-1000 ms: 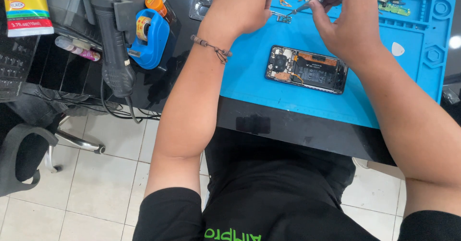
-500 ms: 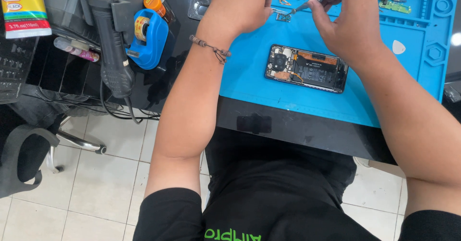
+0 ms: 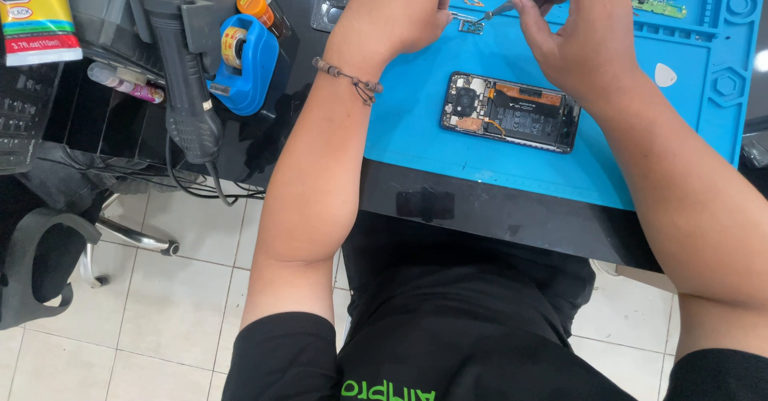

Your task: The person uses tweezers and a screwdriver to remove small components and screws from a disassembled smartphone placed on a blue work mat. They carefully lift and place parts onto the mat while manipulating the phone's internal components.

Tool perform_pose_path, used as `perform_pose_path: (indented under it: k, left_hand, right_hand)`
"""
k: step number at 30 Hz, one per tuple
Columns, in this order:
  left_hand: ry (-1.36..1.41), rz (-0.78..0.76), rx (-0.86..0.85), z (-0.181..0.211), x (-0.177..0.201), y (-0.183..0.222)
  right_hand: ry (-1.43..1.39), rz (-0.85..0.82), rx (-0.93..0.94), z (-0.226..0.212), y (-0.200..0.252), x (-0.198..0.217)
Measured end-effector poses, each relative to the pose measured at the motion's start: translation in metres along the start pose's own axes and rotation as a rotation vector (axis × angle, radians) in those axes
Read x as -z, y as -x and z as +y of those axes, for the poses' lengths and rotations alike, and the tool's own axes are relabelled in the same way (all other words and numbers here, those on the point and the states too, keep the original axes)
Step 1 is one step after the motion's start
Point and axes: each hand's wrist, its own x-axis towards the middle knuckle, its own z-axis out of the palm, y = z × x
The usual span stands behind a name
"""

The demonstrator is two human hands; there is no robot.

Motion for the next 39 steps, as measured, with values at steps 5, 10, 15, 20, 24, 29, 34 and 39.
perform_pose_path:
  k: [5, 10, 15, 20, 24, 29, 34, 39]
  left_hand:
    - [0.000, 0.009, -0.015, 0.001, 0.001, 0.001]
    - [-0.002, 0.011, -0.018, 0.002, -0.002, 0.001]
    - [-0.008, 0.001, -0.030, 0.002, -0.001, 0.000]
    - [0.002, 0.003, -0.031, 0.002, -0.003, 0.001]
    - [-0.022, -0.014, -0.026, 0.000, -0.007, -0.001]
    - [-0.015, -0.029, -0.006, -0.001, -0.008, -0.001]
    - [-0.036, -0.030, -0.012, -0.002, -0.010, -0.001]
    - [-0.017, -0.039, -0.012, -0.002, -0.009, -0.002]
  right_hand:
    - [0.020, -0.003, -0.009, 0.003, 0.001, 0.000]
    - [0.045, -0.009, -0.004, 0.005, 0.003, -0.002]
    - [0.060, 0.003, -0.007, 0.009, 0.005, -0.003]
    - [0.061, -0.007, -0.017, 0.011, 0.005, -0.005]
    - [0.085, -0.008, -0.025, 0.013, 0.006, -0.005]
    - [0.067, -0.004, -0.025, 0.011, 0.005, -0.004]
    - [0.082, 0.004, -0.012, 0.012, 0.006, -0.003]
    - [0.063, 0.001, -0.007, 0.010, 0.005, -0.002]
